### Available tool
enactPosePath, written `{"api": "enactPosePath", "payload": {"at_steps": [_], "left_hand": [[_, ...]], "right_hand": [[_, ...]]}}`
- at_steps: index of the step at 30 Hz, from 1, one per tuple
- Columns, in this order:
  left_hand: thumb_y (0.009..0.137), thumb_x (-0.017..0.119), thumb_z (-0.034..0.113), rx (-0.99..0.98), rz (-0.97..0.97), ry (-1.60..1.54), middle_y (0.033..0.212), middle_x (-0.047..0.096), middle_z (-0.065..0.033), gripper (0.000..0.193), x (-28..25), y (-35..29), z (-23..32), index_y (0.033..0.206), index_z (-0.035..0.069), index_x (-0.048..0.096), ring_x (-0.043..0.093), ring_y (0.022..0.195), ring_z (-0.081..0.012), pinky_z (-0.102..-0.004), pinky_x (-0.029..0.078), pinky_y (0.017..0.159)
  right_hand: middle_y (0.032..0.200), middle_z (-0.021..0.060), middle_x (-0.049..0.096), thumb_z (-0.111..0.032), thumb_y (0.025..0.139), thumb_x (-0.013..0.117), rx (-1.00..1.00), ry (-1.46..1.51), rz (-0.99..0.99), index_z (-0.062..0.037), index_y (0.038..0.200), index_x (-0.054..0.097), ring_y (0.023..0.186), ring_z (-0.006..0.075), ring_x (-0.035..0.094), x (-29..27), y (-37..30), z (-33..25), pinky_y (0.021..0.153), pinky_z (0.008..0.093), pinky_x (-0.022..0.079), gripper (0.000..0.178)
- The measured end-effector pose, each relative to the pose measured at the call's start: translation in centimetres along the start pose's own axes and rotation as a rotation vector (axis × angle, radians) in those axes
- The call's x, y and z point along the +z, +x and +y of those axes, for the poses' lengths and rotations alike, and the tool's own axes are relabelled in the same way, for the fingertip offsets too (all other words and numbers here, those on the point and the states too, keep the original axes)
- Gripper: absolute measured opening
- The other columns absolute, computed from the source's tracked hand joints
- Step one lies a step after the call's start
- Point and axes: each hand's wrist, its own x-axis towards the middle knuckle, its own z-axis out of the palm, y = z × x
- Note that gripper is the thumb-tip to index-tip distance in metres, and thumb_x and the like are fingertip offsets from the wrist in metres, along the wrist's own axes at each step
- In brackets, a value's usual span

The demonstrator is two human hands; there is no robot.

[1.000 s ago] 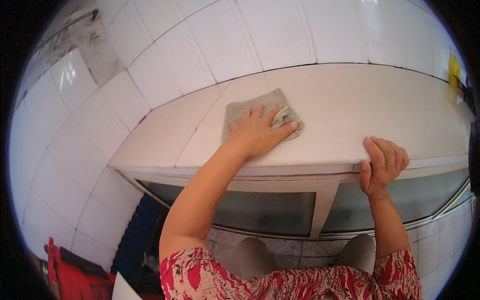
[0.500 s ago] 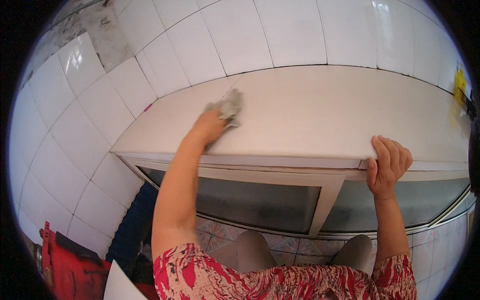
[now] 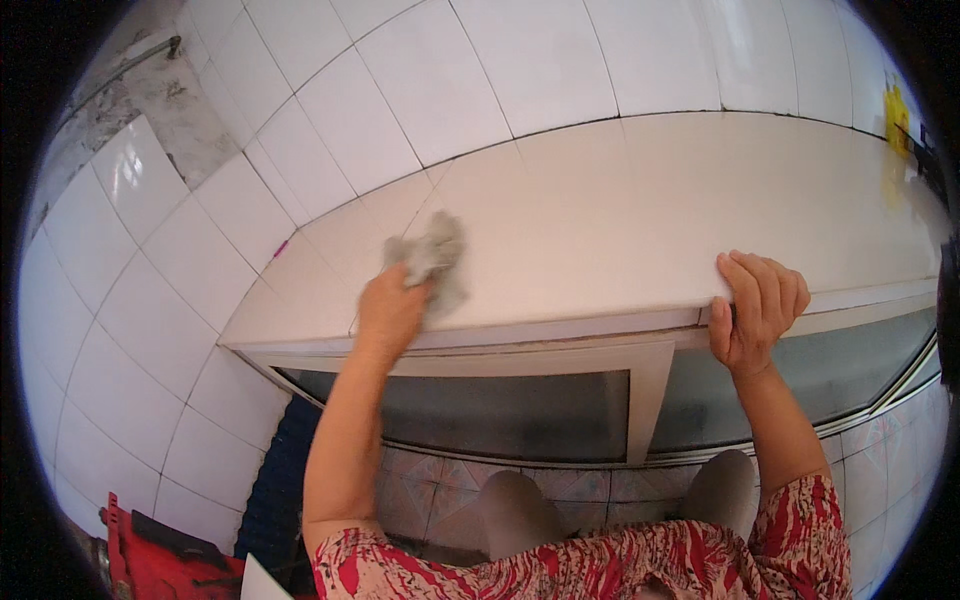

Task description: The person wipes down a white kitchen counter and a glass cabinet door using a cloth.

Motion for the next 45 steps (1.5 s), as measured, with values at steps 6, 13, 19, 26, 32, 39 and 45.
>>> {"api": "enactPosePath", "payload": {"at_steps": [6, 13, 19, 26, 32, 39, 45], "left_hand": [[0.080, 0.066, 0.026, 0.629, 0.048, -0.365, 0.096, 0.069, -0.0186, 0.037, 4.7, -2.4, 14.7, 0.110, 0.004, 0.065, 0.065, 0.089, -0.0366, -0.0458, 0.051, 0.078], [0.068, 0.071, 0.015, 0.812, 0.411, -0.261, 0.106, 0.066, -0.0080, 0.032, 6.5, -4.7, 15.1, 0.098, 0.009, 0.063, 0.062, 0.098, -0.0257, -0.0402, 0.046, 0.080], [0.082, 0.068, 0.022, 0.608, 0.643, 0.084, 0.109, 0.067, -0.0152, 0.035, 4.5, -4.5, -0.1, 0.112, 0.004, 0.065, 0.063, 0.102, -0.0339, -0.0435, 0.047, 0.088], [0.086, 0.065, 0.024, 0.174, 0.828, -0.031, 0.116, 0.063, -0.0185, 0.039, 3.9, -4.7, -11.2, 0.117, 0.001, 0.062, 0.057, 0.109, -0.0383, -0.0439, 0.044, 0.092], [0.083, 0.066, 0.021, 0.295, 0.860, -0.052, 0.110, 0.065, -0.0169, 0.037, 7.5, -5.7, 1.9, 0.115, 0.003, 0.063, 0.059, 0.105, -0.0356, -0.0457, 0.041, 0.093], [0.067, 0.073, 0.021, 0.587, 0.560, -0.206, 0.111, 0.064, -0.0127, 0.047, 7.0, -6.1, 16.4, 0.110, 0.004, 0.064, 0.059, 0.106, -0.0306, -0.0441, 0.042, 0.093], [0.070, 0.069, 0.014, 0.719, 0.131, -0.235, 0.105, 0.064, -0.0146, 0.030, 5.3, -1.0, 13.6, 0.098, 0.005, 0.068, 0.058, 0.100, -0.0329, -0.0431, 0.047, 0.089]], "right_hand": [[0.103, 0.0069, 0.066, -0.035, 0.093, 0.049, -0.024, -0.010, -0.021, -0.0074, 0.104, 0.068, 0.096, 0.0242, 0.058, 0.1, 0.0, 0.5, 0.089, 0.0390, 0.034, 0.036], [0.111, 0.0069, 0.063, -0.036, 0.094, 0.053, -0.064, -0.001, -0.130, -0.0077, 0.111, 0.066, 0.100, 0.0241, 0.057, -0.7, 0.1, 0.7, 0.090, 0.0395, 0.035, 0.036], [0.109, 0.0066, 0.064, -0.035, 0.091, 0.056, -0.033, 0.020, -0.110, -0.0079, 0.110, 0.066, 0.100, 0.0238, 0.057, -1.1, 0.4, 0.5, 0.089, 0.0385, 0.035, 0.035], [0.104, 0.0057, 0.065, -0.034, 0.089, 0.057, 0.023, 0.041, -0.037, -0.0083, 0.103, 0.068, 0.097, 0.0234, 0.057, -0.5, 0.6, -0.1, 0.088, 0.0390, 0.035, 0.031], [0.101, 0.0057, 0.065, -0.032, 0.090, 0.054, 0.044, 0.046, -0.003, -0.0092, 0.101, 0.068, 0.094, 0.0226, 0.057, -0.1, 0.8, -0.3, 0.087, 0.0394, 0.034, 0.029], [0.103, 0.0059, 0.067, -0.033, 0.094, 0.049, -0.009, -0.020, -0.047, -0.0094, 0.102, 0.069, 0.096, 0.0235, 0.058, -0.1, 0.1, 0.5, 0.090, 0.0379, 0.035, 0.031], [0.106, 0.0067, 0.067, -0.034, 0.096, 0.047, -0.053, -0.041, -0.076, -0.0090, 0.107, 0.069, 0.099, 0.0244, 0.059, -0.2, 0.0, 0.7, 0.092, 0.0377, 0.036, 0.035]]}}
